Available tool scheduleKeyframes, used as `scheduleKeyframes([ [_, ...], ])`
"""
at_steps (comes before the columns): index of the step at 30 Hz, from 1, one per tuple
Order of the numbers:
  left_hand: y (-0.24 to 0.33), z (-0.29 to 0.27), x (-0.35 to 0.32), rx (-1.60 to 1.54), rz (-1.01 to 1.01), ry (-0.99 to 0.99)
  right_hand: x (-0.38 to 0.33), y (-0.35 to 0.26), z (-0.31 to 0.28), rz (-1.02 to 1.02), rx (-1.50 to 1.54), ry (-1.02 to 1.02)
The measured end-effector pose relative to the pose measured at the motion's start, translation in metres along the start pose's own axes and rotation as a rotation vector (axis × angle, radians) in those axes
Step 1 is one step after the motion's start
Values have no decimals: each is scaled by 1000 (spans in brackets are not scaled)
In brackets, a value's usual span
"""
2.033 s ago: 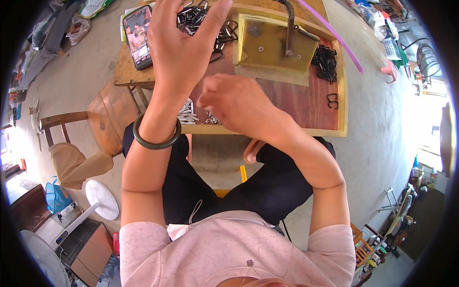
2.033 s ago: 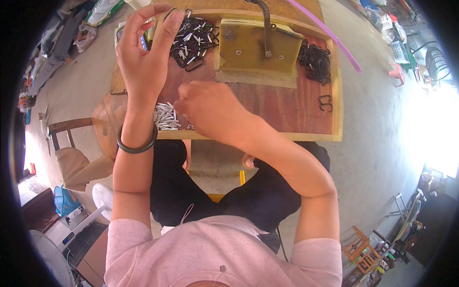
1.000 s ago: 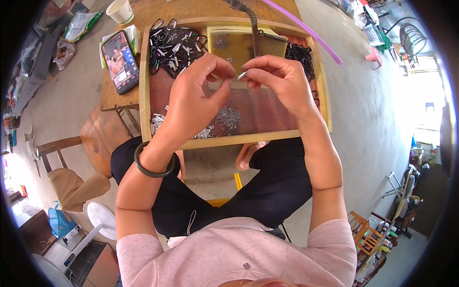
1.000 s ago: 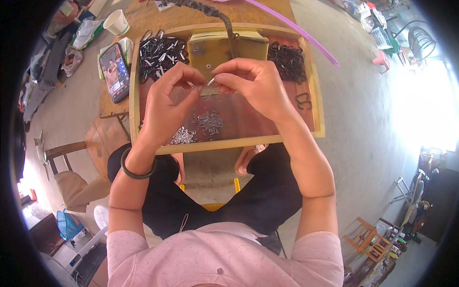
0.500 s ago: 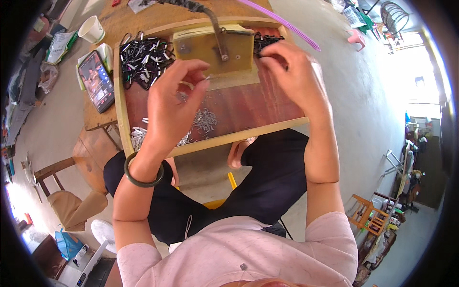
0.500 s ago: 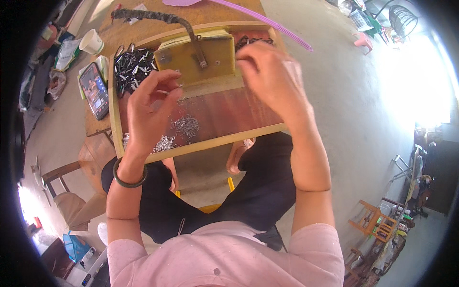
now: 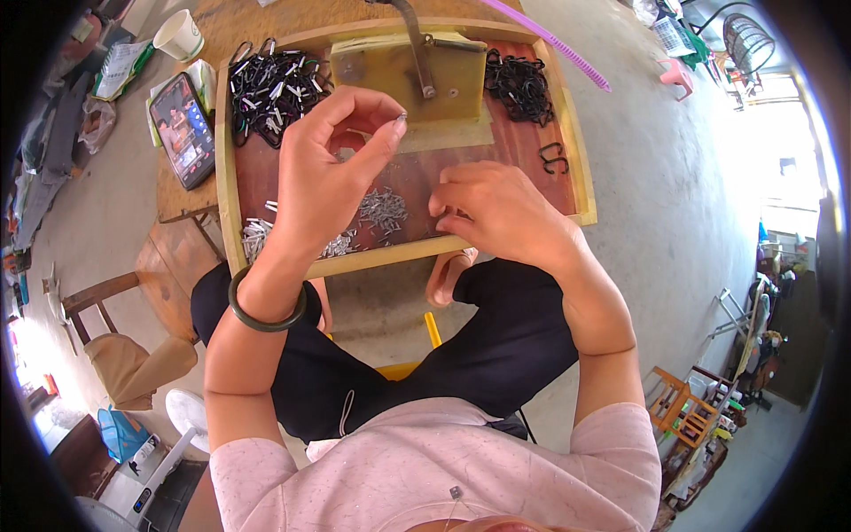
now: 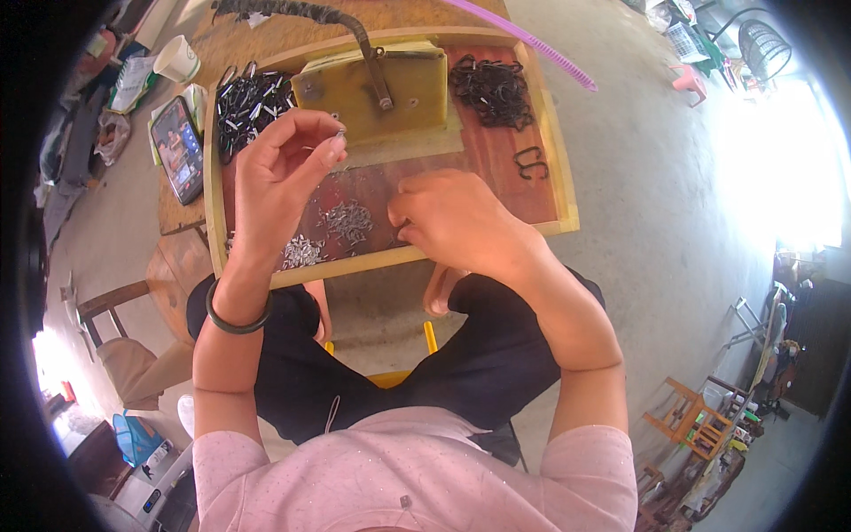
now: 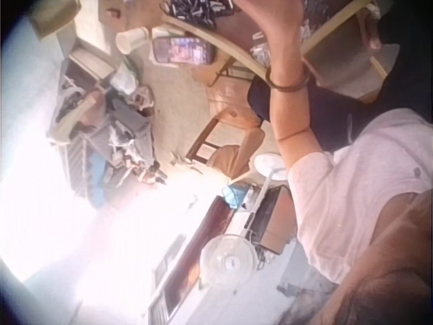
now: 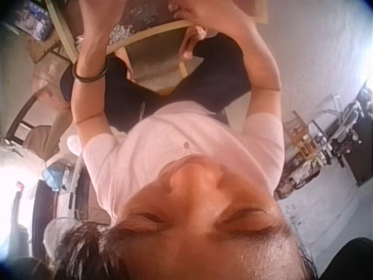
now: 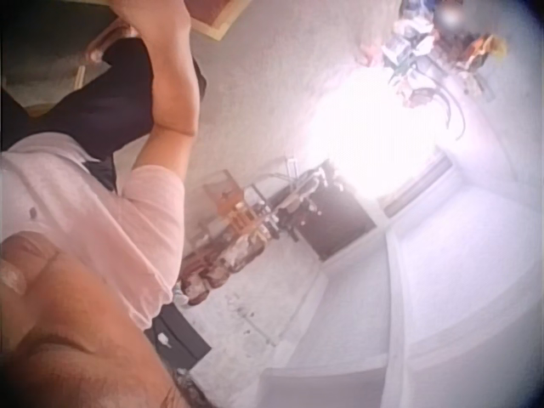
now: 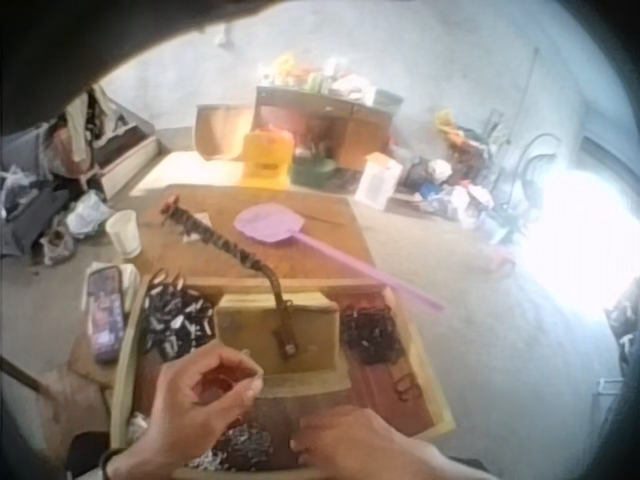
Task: The person picks up metal clips and pins by hand and uses a manual press tool on a wooden tray to join them together.
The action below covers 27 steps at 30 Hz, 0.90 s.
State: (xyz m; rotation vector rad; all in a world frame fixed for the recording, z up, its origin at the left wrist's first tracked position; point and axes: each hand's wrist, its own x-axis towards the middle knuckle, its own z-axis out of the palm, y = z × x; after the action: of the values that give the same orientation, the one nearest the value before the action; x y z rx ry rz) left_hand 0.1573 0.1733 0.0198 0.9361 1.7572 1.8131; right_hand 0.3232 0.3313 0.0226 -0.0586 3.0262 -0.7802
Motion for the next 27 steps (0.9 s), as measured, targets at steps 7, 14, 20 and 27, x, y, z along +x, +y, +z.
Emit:
scheduleKeyframes([
  [7,-2,-6,-2,14,4,8,14,-5,7,-20,-29,-100],
  [14,-3,-10,-3,13,14,-6,22,-11,3,71,-123,-168],
  [20,-5,-12,-5,44,13,-10,22,-9,10,5,-269,-10],
  [27,-4,-12,-4,38,-2,-6,22,-27,17,-139,-431,110],
])
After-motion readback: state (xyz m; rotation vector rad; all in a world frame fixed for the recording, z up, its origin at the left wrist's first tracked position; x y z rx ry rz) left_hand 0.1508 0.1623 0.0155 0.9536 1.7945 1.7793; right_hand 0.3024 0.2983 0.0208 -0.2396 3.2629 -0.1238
